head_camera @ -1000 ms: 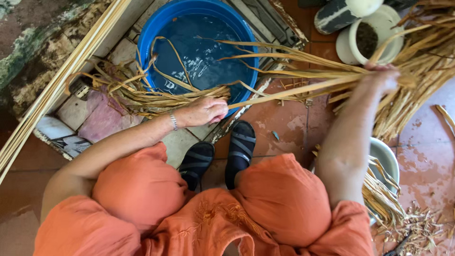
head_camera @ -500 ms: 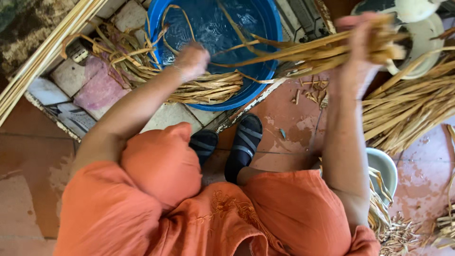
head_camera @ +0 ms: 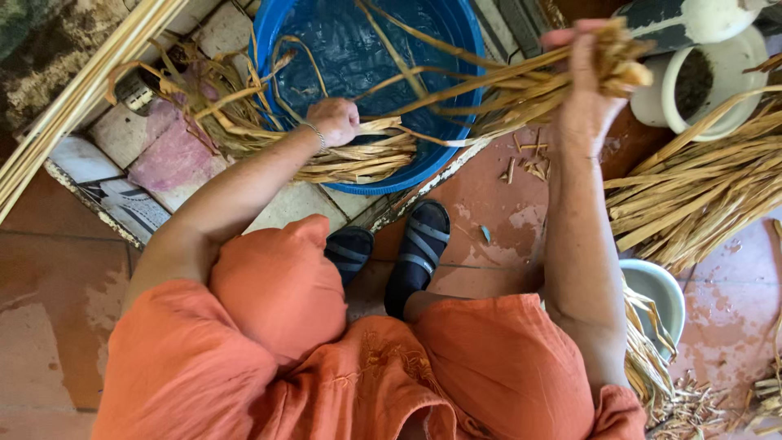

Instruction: The person sits on the floor and processes dried plant stems by soaking them in a blue basin of water, then peeling the outer layers by hand. The peeled stems are placed into a separate white basin while the waste is discarded on the floor.

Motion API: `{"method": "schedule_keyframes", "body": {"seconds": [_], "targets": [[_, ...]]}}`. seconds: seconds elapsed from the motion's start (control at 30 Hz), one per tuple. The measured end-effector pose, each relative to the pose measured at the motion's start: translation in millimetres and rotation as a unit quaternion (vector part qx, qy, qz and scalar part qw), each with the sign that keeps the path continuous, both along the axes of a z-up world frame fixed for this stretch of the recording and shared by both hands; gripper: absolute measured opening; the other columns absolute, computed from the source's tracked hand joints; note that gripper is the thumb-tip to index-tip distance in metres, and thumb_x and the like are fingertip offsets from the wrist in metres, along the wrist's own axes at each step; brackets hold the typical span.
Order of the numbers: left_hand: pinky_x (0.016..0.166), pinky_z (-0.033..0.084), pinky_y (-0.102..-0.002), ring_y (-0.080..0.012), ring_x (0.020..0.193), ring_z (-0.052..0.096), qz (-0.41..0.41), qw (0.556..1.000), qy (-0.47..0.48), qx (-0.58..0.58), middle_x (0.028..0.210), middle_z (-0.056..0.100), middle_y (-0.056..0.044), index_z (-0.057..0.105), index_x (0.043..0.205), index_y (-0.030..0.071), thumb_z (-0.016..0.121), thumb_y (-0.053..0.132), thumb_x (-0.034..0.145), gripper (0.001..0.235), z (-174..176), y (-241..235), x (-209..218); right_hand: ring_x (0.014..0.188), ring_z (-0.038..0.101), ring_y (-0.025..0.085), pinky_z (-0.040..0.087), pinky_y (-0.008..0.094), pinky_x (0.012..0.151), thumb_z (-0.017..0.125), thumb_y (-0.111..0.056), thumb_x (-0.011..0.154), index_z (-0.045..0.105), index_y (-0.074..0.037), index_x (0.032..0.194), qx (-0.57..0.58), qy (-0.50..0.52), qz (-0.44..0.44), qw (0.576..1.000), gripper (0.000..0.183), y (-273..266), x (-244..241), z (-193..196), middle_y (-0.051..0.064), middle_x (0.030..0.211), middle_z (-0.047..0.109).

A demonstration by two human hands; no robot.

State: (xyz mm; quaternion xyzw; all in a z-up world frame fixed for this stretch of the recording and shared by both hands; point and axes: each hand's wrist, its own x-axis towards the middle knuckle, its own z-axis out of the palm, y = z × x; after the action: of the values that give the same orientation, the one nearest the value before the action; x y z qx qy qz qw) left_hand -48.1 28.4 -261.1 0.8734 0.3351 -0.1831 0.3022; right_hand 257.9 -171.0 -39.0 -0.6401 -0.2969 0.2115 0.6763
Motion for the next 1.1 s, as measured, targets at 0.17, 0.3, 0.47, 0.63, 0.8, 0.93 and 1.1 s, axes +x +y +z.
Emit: {"method": "schedule_keyframes", "body": {"seconds": [0.17, 0.3, 0.47, 0.63, 0.8, 0.93, 1.1], "targets": [[0.069, 0.058, -0.036, -0.0204, 0.075, 0.069, 0.124, 0.955, -0.212, -0.165, 0.086, 0.073, -0.01, 0.068, 0.096, 0.01, 0.07, 0.014, 0.089, 0.009, 40.5, 30.5, 3.4, 0.083, 0.064, 0.013, 0.065, 0.037, 0.082, 0.068, -0.014, 0.11, 0.067, -0.014, 0.115, 0.039, 0.038, -0.045, 0.998, 0.005, -3.6, 2.9, 8.1, 0.001, 0.097, 0.067], [0.059, 0.057, -0.027, -0.011, 0.07, 0.065, 0.243, 0.834, -0.3, -0.395, 0.084, 0.07, -0.005, 0.058, 0.108, 0.006, 0.066, 0.006, 0.094, 0.016, 100.5, 13.3, 38.0, 0.071, 0.057, 0.009, 0.051, 0.027, 0.058, 0.076, -0.008, 0.095, 0.067, -0.01, 0.123, -0.05, 0.003, 0.04, 0.998, 0.029, 5.3, -27.9, 4.3, 0.0, 0.099, 0.066], [0.062, 0.058, -0.025, -0.0097, 0.074, 0.067, 0.166, 0.831, -0.342, -0.405, 0.088, 0.069, -0.005, 0.059, 0.111, 0.004, 0.068, 0.01, 0.097, 0.018, 169.8, -27.3, 66.3, 0.069, 0.061, 0.009, 0.053, 0.025, 0.061, 0.069, -0.018, 0.105, 0.072, -0.006, 0.124, -0.073, 0.124, 0.099, 0.985, 0.023, 15.5, -63.4, 3.5, 0.001, 0.084, 0.068], [0.068, 0.057, -0.022, -0.0063, 0.077, 0.067, 0.107, 0.83, -0.363, -0.409, 0.088, 0.071, -0.001, 0.066, 0.114, 0.006, 0.066, 0.022, 0.1, 0.02, 213.0, -51.0, 79.3, 0.087, 0.068, 0.011, 0.055, 0.025, 0.071, 0.07, -0.014, 0.104, 0.073, 0.002, 0.116, -0.044, 0.112, 0.089, 0.989, 0.02, 15.0, -83.1, 20.0, 0.004, 0.101, 0.076], [0.056, 0.051, -0.024, -0.0071, 0.062, 0.061, 0.082, 0.854, -0.366, -0.36, 0.074, 0.066, -0.001, 0.07, 0.093, 0.003, 0.058, 0.032, 0.105, 0.033, 231.1, -57.4, 99.2, 0.081, 0.066, 0.013, 0.058, 0.029, 0.073, 0.062, -0.019, 0.104, 0.07, 0.0, 0.123, -0.011, 0.206, 0.128, 0.97, 0.028, 14.1, -97.8, 36.9, 0.006, 0.1, 0.073], [0.048, 0.049, -0.024, -0.0081, 0.051, 0.058, 0.125, 0.844, -0.332, -0.403, 0.064, 0.063, -0.001, 0.069, 0.086, 0.004, 0.055, 0.032, 0.104, 0.036, 231.5, -67.1, 110.3, 0.06, 0.062, 0.02, 0.053, 0.034, 0.055, 0.06, -0.024, 0.104, 0.073, 0.007, 0.11, -0.016, 0.273, 0.054, 0.96, 0.035, 16.5, -99.0, 35.2, 0.012, 0.079, 0.069], [0.043, 0.044, -0.025, -0.0083, 0.048, 0.052, 0.111, 0.83, -0.318, -0.445, 0.062, 0.06, -0.001, 0.064, 0.084, 0.006, 0.045, 0.026, 0.102, 0.033, 220.0, -79.3, 116.0, 0.077, 0.074, 0.025, 0.065, 0.036, 0.07, 0.061, -0.017, 0.101, 0.067, 0.004, 0.093, -0.014, 0.231, -0.07, 0.97, 0.024, 23.7, -76.1, 19.5, 0.016, 0.087, 0.075]]}}
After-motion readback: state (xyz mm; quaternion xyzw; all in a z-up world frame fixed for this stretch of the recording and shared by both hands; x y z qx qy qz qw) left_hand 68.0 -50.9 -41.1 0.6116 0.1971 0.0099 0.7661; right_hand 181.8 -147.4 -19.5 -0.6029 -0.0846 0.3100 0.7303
